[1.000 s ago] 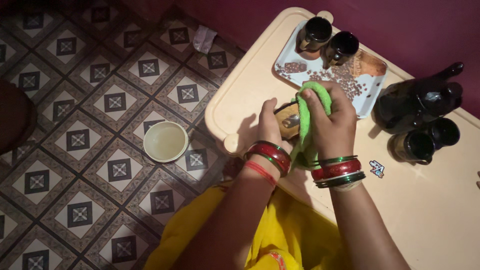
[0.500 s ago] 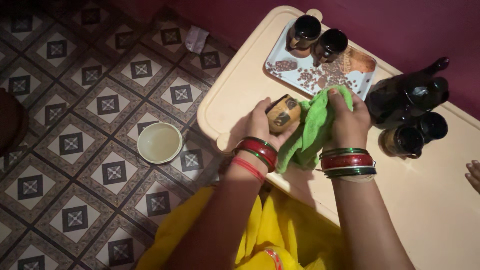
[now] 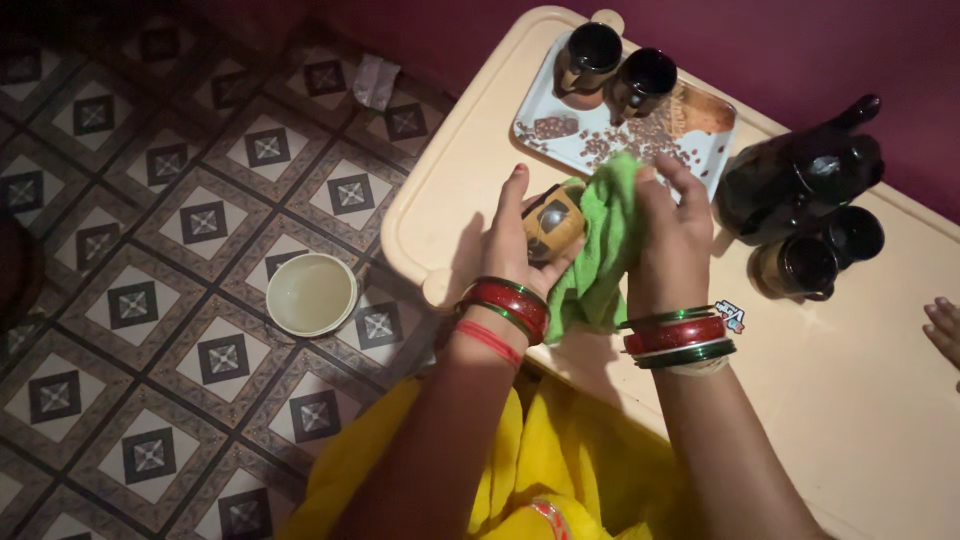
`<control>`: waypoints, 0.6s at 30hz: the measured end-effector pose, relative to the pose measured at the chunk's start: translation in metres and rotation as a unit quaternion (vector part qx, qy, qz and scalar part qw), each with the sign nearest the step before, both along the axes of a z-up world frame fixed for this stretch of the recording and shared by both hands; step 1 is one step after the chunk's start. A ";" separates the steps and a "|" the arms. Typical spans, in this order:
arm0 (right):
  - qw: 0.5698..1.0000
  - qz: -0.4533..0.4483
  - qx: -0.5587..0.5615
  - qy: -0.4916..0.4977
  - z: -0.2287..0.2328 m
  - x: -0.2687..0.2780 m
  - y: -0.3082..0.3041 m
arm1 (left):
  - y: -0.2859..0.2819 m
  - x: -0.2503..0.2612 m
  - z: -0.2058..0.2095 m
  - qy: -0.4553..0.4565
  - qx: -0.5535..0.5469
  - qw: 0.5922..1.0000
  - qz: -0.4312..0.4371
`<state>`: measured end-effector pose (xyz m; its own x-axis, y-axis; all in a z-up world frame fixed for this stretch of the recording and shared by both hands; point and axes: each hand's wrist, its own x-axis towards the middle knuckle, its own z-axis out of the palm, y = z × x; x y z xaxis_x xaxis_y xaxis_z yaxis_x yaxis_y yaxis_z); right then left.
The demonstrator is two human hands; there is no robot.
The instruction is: The person wipes several small dark cups with a green cloth on a low beige table. They handle each cup individually, wiping the exterior and interior, then place the cleaned cups onto a white tray.
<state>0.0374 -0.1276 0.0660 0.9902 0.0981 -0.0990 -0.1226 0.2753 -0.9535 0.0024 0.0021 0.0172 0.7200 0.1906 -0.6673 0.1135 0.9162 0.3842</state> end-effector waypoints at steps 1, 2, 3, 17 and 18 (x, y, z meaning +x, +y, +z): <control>1.000 0.014 -0.015 -0.008 0.000 -0.002 0.001 | 0.000 0.003 -0.003 0.003 0.007 1.000 -0.009; 0.999 0.027 -0.030 -0.017 0.001 -0.004 0.003 | 0.000 0.004 -0.006 0.000 0.004 1.000 -0.010; 0.998 0.040 -0.044 -0.026 0.001 -0.006 0.004 | -0.001 0.005 -0.009 -0.004 0.002 1.000 -0.013; 0.950 0.168 -0.191 -0.182 0.014 -0.013 0.008 | -0.002 0.011 -0.035 0.034 -0.012 0.999 0.001; 0.944 0.177 -0.207 -0.187 0.015 -0.011 0.006 | -0.001 0.011 -0.036 0.059 -0.002 0.998 0.000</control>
<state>0.0264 -0.1212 0.0813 0.8759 0.4593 0.1478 0.2285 -0.1252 -0.9655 0.0136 0.0009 -0.0183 0.6357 0.1888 -0.7485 0.1573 0.9176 0.3650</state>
